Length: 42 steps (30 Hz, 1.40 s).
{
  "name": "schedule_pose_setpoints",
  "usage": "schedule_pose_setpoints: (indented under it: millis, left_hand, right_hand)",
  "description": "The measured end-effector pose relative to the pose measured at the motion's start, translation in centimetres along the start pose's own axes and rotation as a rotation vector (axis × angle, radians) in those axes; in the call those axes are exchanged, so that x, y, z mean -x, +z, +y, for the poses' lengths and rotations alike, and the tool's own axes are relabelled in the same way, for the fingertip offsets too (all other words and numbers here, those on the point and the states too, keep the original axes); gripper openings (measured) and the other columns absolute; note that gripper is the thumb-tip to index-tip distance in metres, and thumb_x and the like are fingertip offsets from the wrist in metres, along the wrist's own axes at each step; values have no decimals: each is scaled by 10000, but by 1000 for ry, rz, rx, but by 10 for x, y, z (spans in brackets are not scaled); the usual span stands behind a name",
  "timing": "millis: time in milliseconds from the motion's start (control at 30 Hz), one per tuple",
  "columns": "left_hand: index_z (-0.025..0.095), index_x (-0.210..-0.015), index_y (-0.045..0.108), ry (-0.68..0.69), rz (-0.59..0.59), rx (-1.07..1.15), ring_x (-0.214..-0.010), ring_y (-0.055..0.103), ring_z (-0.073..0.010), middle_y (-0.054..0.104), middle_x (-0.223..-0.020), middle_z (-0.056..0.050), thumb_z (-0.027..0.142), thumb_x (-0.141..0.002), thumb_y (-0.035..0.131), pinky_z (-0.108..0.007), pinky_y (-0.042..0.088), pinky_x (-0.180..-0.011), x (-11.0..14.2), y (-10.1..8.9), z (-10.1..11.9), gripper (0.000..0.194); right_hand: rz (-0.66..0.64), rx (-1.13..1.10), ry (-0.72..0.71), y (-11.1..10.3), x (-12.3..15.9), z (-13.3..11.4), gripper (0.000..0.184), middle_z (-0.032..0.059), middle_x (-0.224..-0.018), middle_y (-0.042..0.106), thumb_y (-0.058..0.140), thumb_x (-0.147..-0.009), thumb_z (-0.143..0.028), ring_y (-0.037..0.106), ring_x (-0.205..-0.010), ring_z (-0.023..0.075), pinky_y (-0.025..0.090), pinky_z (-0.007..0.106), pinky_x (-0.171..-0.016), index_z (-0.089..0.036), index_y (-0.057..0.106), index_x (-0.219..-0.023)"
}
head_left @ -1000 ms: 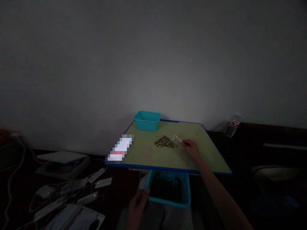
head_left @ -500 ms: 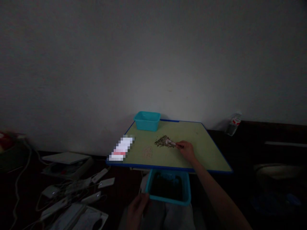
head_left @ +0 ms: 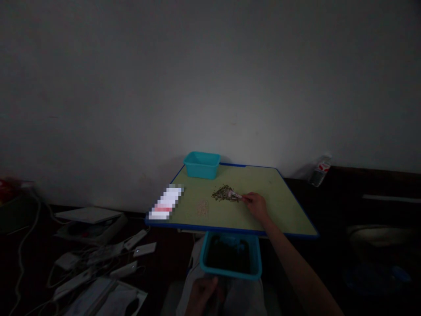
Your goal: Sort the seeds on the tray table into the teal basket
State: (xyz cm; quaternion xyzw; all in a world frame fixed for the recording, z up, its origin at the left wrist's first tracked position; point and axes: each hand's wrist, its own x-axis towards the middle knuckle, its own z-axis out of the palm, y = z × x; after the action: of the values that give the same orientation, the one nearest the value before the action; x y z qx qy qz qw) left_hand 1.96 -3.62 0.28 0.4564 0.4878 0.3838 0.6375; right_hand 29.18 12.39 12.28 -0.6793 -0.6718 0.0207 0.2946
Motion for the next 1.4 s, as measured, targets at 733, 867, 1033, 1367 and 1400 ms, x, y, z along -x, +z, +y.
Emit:
schedule_pose_setpoints:
  millis: [733,867,1033,1367,1400]
  left_hand:
    - [132,-606,723,31,48,375,-367,491,-96,624,-464,-42,657,-685,723,-201,269,-372,-24,-15,-49,531]
    - [131,-612,717,36,39,388,-356,482,-84,621,-460,-34,653,-688,726,-192,265,-371,-22,-13,-48,528]
    - [121,-612,715,48,25,370,-365,478,-80,616,-453,-35,674,-689,711,-187,266,-378,-22,-15,-47,558]
    - [107,-647,725,38,19,368,-366,490,-84,632,-485,-39,682,-672,721,-193,272,-386,-22,-15,-48,575]
    - [104,-650,728,45,17,362,-363,492,-84,640,-489,-45,681,-677,717,-191,270,-381,-22,-15,-48,578]
  right_hand:
    - [-20,-41,-13,1,-1,1,256,51,-977,758,551,-917,-259,673,-874,178,477,262,-803,-233,776,-1036]
    - [-15,-62,-23,1,-2,3,263,56,-995,757,546,-916,-246,671,-886,176,475,265,-816,-221,774,-1044]
    - [15,-93,-47,6,-3,7,232,54,-959,762,586,-899,-240,678,-855,181,481,267,-793,-226,784,-1019]
    - [72,-101,-70,15,-6,16,199,43,-880,763,632,-870,-226,674,-787,186,478,264,-717,-265,800,-969]
    - [73,-97,-71,15,-6,16,199,43,-878,762,632,-871,-227,673,-787,186,477,264,-714,-266,800,-970]
